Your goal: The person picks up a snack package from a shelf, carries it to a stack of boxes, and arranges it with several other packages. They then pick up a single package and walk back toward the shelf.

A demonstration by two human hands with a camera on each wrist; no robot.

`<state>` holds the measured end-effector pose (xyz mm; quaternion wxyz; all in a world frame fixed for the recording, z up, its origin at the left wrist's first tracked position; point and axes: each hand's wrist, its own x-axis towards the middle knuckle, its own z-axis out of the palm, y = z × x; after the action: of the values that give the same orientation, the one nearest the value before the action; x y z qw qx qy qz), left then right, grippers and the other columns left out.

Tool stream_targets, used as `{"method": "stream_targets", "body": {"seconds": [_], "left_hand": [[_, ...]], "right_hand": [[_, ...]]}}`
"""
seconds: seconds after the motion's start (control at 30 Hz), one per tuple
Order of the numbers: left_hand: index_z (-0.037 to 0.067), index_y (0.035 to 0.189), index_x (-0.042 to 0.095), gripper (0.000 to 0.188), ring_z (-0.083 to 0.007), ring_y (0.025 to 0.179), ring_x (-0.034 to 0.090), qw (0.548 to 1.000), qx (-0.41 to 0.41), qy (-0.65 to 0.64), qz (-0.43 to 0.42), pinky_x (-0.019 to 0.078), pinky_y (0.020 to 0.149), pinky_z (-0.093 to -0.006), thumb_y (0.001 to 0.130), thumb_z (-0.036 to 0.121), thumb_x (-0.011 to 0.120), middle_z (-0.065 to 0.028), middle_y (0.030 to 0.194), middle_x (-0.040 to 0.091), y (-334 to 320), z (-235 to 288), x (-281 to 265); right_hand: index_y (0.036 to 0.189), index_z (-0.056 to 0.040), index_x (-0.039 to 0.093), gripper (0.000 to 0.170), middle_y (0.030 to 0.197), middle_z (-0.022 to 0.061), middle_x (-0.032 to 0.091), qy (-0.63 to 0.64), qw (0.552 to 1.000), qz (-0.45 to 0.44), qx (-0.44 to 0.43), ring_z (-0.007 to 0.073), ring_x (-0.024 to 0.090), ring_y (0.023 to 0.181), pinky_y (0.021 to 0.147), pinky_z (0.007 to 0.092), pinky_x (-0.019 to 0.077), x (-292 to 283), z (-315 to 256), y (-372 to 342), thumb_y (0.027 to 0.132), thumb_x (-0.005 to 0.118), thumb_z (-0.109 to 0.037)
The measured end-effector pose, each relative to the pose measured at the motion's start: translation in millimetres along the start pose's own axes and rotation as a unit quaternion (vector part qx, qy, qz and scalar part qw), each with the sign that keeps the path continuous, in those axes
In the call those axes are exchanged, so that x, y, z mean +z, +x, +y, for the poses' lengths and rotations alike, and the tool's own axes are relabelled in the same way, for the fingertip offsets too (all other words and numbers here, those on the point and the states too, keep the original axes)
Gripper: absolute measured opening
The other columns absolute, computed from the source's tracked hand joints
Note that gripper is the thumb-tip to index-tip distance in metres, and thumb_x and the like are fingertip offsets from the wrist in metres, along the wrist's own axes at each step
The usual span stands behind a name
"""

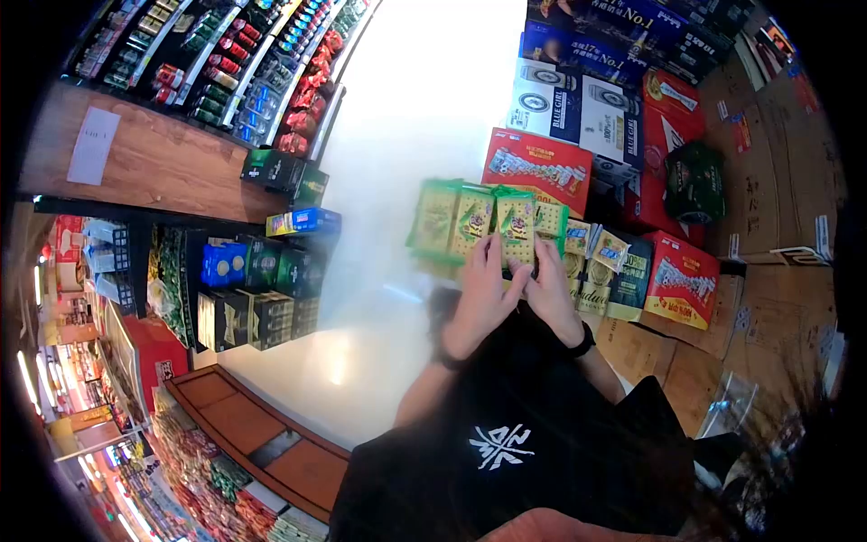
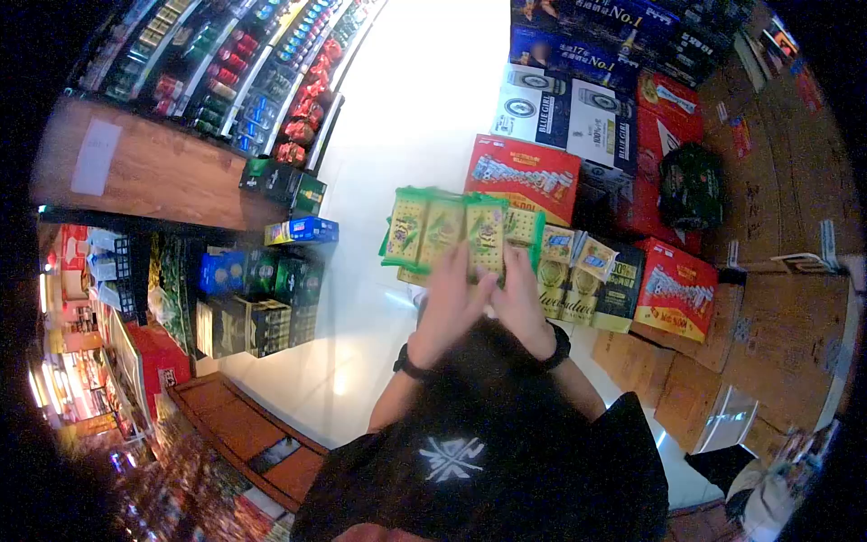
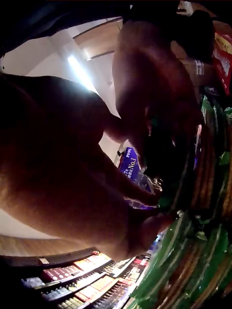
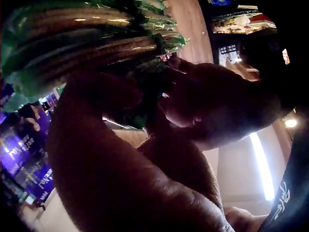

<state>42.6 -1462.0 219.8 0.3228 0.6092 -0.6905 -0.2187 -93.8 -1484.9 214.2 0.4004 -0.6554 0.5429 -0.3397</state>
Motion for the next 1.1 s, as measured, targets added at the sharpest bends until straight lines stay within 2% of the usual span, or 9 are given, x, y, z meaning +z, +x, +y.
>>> {"method": "stream_targets", "body": {"seconds": [0.2, 0.3, 0.4, 0.5, 0.6, 0.8, 1.0, 1.1], "left_hand": [[-0.009, 0.137, 0.038, 0.070, -0.0455, 0.120, 0.045, 1.000, -0.006, 0.013, 0.008, 0.0390, 0.097, -0.0515, 0.088, 0.032, 0.066, -0.0299, 0.133, 0.041, -3.1, -0.2, 3.0], [-0.010, 0.137, 0.038, 0.070, -0.0458, 0.123, 0.043, 0.999, -0.004, 0.037, -0.007, 0.0384, 0.098, -0.0514, 0.088, 0.031, 0.066, -0.0304, 0.136, 0.039, -3.1, -3.1, 5.4], [-0.010, 0.135, 0.040, 0.068, -0.0450, 0.122, 0.043, 1.000, -0.011, 0.018, 0.009, 0.0375, 0.099, -0.0523, 0.087, 0.029, 0.067, -0.0291, 0.135, 0.041, -1.2, 6.0, 2.0], [-0.007, 0.135, 0.043, 0.063, -0.0432, 0.121, 0.044, 0.999, 0.016, 0.001, 0.031, 0.0373, 0.099, -0.0518, 0.087, 0.027, 0.067, -0.0270, 0.133, 0.043, 0.4, 11.2, 2.6], [-0.003, 0.134, 0.046, 0.058, -0.0416, 0.120, 0.045, 0.997, 0.071, 0.001, 0.019, 0.0381, 0.099, -0.0498, 0.087, 0.024, 0.067, -0.0246, 0.132, 0.045, 5.2, 14.6, 4.4], [0.001, 0.131, 0.050, 0.052, -0.0411, 0.118, 0.047, 0.994, 0.062, -0.089, -0.006, 0.0385, 0.100, -0.0474, 0.086, 0.020, 0.068, -0.0237, 0.132, 0.046, 10.3, 25.5, 15.7], [0.001, 0.130, 0.051, 0.051, -0.0406, 0.119, 0.048, 0.992, 0.097, -0.072, -0.035, 0.0380, 0.102, -0.0466, 0.086, 0.020, 0.068, -0.0247, 0.132, 0.047, 11.7, 28.7, 22.1], [0.000, 0.129, 0.052, 0.051, -0.0404, 0.120, 0.048, 0.995, 0.075, -0.045, -0.043, 0.0378, 0.102, -0.0471, 0.085, 0.019, 0.070, -0.0250, 0.132, 0.046, 10.6, 16.3, 29.0]], "right_hand": [[0.139, 0.0009, 0.041, 0.058, 0.120, 0.0247, 0.052, -0.002, 1.000, 0.014, -0.019, 0.0403, 0.053, 0.112, 0.095, 0.0440, 0.0444, 0.9, 5.1, -1.7, 0.088, 0.066, -0.015], [0.138, 0.0030, 0.041, 0.058, 0.121, 0.0261, 0.055, 0.028, 0.997, 0.033, -0.060, 0.0402, 0.056, 0.111, 0.094, 0.0437, 0.0455, 0.5, 4.5, -0.3, 0.088, 0.066, -0.014], [0.142, 0.0037, 0.035, 0.062, 0.125, 0.0276, 0.055, 0.046, 0.998, 0.017, -0.043, 0.0410, 0.057, 0.113, 0.096, 0.0426, 0.0454, -1.3, 4.4, -1.0, 0.089, 0.065, -0.013], [0.146, 0.0046, 0.027, 0.067, 0.131, 0.0282, 0.052, 0.141, 0.989, 0.028, -0.036, 0.0415, 0.055, 0.117, 0.098, 0.0416, 0.0446, -3.3, -4.3, -1.7, 0.091, 0.062, -0.012], [0.149, 0.0054, 0.021, 0.070, 0.137, 0.0287, 0.048, 0.149, 0.986, 0.056, -0.053, 0.0420, 0.052, 0.122, 0.101, 0.0426, 0.0421, -7.7, -3.4, -5.4, 0.092, 0.059, -0.010], [0.149, 0.0051, 0.021, 0.067, 0.141, 0.0295, 0.042, 0.088, 0.992, 0.068, -0.056, 0.0418, 0.045, 0.129, 0.106, 0.0440, 0.0373, -17.7, 13.8, -12.3, 0.093, 0.055, -0.008], [0.148, 0.0031, 0.026, 0.061, 0.140, 0.0287, 0.042, 0.046, 0.991, 0.104, -0.066, 0.0406, 0.043, 0.131, 0.108, 0.0447, 0.0350, -24.6, 22.6, -20.8, 0.094, 0.053, -0.008], [0.148, 0.0030, 0.027, 0.060, 0.140, 0.0284, 0.042, 0.038, 0.992, 0.109, -0.057, 0.0406, 0.044, 0.130, 0.108, 0.0450, 0.0348, -22.8, 24.2, -23.4, 0.095, 0.053, -0.010]]}}
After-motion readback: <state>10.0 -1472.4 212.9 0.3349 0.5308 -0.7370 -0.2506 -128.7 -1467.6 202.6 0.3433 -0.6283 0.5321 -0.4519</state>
